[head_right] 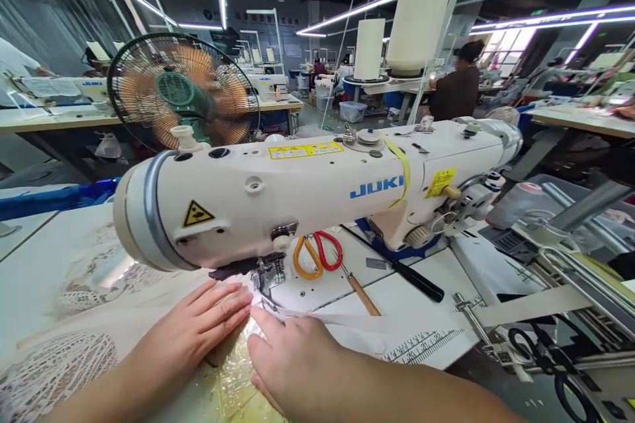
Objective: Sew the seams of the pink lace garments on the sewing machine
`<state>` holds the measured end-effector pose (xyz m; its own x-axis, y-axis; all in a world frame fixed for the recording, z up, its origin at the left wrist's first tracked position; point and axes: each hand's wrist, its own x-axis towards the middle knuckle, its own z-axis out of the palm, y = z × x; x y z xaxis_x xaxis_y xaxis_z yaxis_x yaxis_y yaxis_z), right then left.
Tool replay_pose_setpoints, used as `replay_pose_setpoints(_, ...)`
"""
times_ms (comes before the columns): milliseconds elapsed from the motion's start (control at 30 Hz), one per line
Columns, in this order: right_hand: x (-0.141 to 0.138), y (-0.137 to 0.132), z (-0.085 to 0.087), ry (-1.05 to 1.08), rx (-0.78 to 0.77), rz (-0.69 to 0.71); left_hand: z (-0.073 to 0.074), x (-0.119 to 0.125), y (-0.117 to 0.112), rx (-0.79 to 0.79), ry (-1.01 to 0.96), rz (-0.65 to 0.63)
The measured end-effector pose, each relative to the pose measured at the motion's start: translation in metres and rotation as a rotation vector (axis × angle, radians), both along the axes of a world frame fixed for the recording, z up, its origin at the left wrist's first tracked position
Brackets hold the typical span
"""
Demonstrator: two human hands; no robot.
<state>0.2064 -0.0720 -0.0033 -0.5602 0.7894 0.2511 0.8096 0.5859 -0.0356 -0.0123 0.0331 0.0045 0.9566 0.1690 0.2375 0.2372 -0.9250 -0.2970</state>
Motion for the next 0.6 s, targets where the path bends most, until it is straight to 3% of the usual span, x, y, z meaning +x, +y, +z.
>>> replay_pose_setpoints(167, 0.0, 0.0, -0.001, -0.002, -0.022, 0.004, 0.002, 0.001, 0.01, 0.071, -0.06, -0.026)
replay_pose_setpoints(400, -0.001, 0.002, -0.003, -0.008, -0.054, -0.004, -0.009, 0.002, 0.019, -0.055, -0.146, 0.147)
replay_pose_setpoints(500, 0.0, 0.002, 0.0, -0.024, -0.099, -0.003, 0.001, 0.007, 0.015, -0.033, -0.144, 0.201)
replay_pose_setpoints(600, 0.0, 0.001, 0.003, -0.032, -0.133, -0.013, 0.018, 0.003, -0.006, -0.003, -0.12, 0.218)
